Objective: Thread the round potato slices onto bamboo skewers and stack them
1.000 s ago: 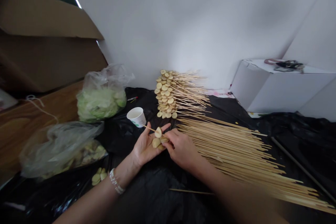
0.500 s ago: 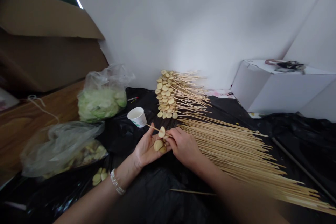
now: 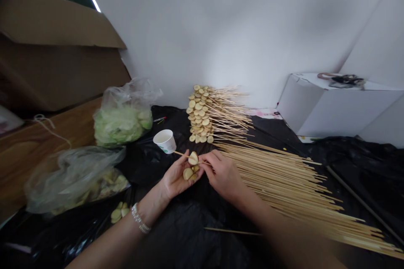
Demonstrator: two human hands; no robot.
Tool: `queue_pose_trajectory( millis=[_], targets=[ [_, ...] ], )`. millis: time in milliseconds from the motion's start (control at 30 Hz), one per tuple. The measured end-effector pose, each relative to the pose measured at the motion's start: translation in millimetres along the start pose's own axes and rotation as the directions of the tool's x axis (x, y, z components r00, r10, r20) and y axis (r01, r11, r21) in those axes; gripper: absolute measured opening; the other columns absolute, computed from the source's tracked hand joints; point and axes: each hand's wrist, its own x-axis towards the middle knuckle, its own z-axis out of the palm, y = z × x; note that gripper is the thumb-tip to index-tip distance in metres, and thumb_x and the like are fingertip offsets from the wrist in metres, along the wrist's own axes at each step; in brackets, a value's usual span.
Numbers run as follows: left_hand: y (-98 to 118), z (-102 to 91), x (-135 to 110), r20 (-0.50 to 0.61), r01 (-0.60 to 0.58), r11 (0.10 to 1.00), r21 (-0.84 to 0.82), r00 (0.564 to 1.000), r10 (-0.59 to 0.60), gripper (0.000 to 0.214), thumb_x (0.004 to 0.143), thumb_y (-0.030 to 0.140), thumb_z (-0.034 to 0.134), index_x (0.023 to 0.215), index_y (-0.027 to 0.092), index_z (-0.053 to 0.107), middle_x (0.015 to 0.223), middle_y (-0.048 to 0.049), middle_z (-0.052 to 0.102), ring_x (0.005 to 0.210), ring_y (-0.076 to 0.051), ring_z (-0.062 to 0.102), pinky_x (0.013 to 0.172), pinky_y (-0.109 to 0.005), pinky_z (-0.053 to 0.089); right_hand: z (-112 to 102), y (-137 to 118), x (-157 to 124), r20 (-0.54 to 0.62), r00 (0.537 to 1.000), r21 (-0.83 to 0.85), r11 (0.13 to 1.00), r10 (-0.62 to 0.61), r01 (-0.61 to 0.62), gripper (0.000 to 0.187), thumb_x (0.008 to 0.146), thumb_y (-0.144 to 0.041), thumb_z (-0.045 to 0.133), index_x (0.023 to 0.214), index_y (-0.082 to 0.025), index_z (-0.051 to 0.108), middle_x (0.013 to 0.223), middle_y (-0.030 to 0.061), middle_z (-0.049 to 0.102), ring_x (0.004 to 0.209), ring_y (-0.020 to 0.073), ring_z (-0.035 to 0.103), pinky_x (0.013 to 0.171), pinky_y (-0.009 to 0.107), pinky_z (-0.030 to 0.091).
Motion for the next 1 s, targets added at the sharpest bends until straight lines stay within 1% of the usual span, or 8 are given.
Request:
queue_pose_trajectory(
  millis=[67,167,233,333,533,733,900,1000],
  targets=[
    [0,-0.3,1,-0.058,0.047,0.999,0.023,0.997,-0.046,0.029,0.091,0.032,0.049,0.091,0.006,0.062,0.077,-0.0097,0.065,0.066,-0.012,0.062,0.057,-0.018,0.051,-1,1,1,-0.02,1.0,-0.02,1.0,-0.002,0.002,0.006,0.089,-0.019,0.053,0.087,-0.02,0.059,0.08,0.0024,0.059,0.075,0.0145,0.057,0.067,0.026,0.043],
    [-1,-2.2,0,-0.035,0.132,0.991,0.031,0.991,-0.131,0.025,0.091,0.028,0.049,0.086,0.006,0.06,0.071,-0.0079,0.061,0.056,-0.009,0.056,0.043,-0.012,0.043,-1,2,0,-0.002,1.0,-0.041,0.999,-0.012,0.012,0.008,0.089,-0.019,0.052,0.086,-0.019,0.059,0.079,0.0025,0.058,0.074,0.0147,0.056,0.066,0.026,0.042],
    [-1,-4.5,-1,-0.007,0.144,0.989,0.028,0.99,-0.144,0.022,0.091,0.023,0.048,0.083,0.006,0.06,0.07,-0.0075,0.06,0.056,-0.008,0.056,0.042,-0.011,0.042,-1,2,0,0.026,0.999,-0.046,0.999,-0.019,0.021,0.009,0.09,-0.02,0.051,0.087,-0.019,0.06,0.08,0.0029,0.058,0.074,0.0148,0.056,0.067,0.026,0.042],
    [-2,-7.0,-3,-0.029,0.131,0.99,0.045,0.991,-0.129,0.014,0.089,0.012,0.048,0.083,0.006,0.06,0.07,-0.0075,0.06,0.057,-0.009,0.057,0.044,-0.011,0.043,1,2,-2,0.053,0.998,-0.047,0.999,-0.019,0.022,0.012,0.091,-0.021,0.049,0.093,-0.019,0.061,0.082,0.0042,0.059,0.076,0.0155,0.057,0.069,0.027,0.043],
    [-2,-3.5,0,-0.078,-0.068,0.994,0.088,0.994,0.075,0.01,0.084,0.003,0.054,0.088,0.008,0.062,0.075,-0.0069,0.064,0.06,-0.01,0.062,0.054,-0.016,0.052,-5,6,2,0.077,0.994,-0.031,0.997,0.077,-0.075,0.017,0.09,-0.028,0.052,0.101,-0.02,0.063,0.089,0.0055,0.064,0.081,0.017,0.059,0.072,0.028,0.045],
    [10,-5.2,5,-0.146,-0.256,0.967,0.003,0.956,0.254,0.012,0.087,0.007,0.053,0.093,0.009,0.062,0.085,-0.0081,0.067,0.065,-0.009,0.063,0.055,-0.016,0.054,-15,16,9,0.125,0.972,-0.045,0.98,0.198,-0.194,0.016,0.089,-0.03,0.051,0.094,-0.02,0.064,0.085,0.0035,0.067,0.075,0.0163,0.059,0.068,0.028,0.043],
    [17,-8.4,4,-0.145,-0.277,0.957,-0.083,0.954,0.263,0.012,0.088,0.008,0.051,0.094,0.009,0.061,0.085,-0.0078,0.066,0.065,-0.009,0.062,0.053,-0.015,0.053,-18,20,8,0.24,0.957,-0.037,0.986,0.164,-0.16,0.024,0.093,-0.022,0.042,0.091,-0.019,0.065,0.086,0.0042,0.069,0.078,0.0171,0.061,0.073,0.029,0.043],
    [19,-7.3,2,-0.172,-0.278,0.954,-0.117,0.951,0.256,0.009,0.088,0.01,0.052,0.092,0.008,0.061,0.08,-0.0069,0.064,0.064,-0.009,0.062,0.052,-0.014,0.052,-20,19,9,0.246,0.955,-0.065,0.985,0.168,-0.157,0.024,0.093,-0.022,0.042,0.089,-0.019,0.065,0.085,0.0043,0.069,0.078,0.0175,0.061,0.073,0.029,0.043]
  ],
)
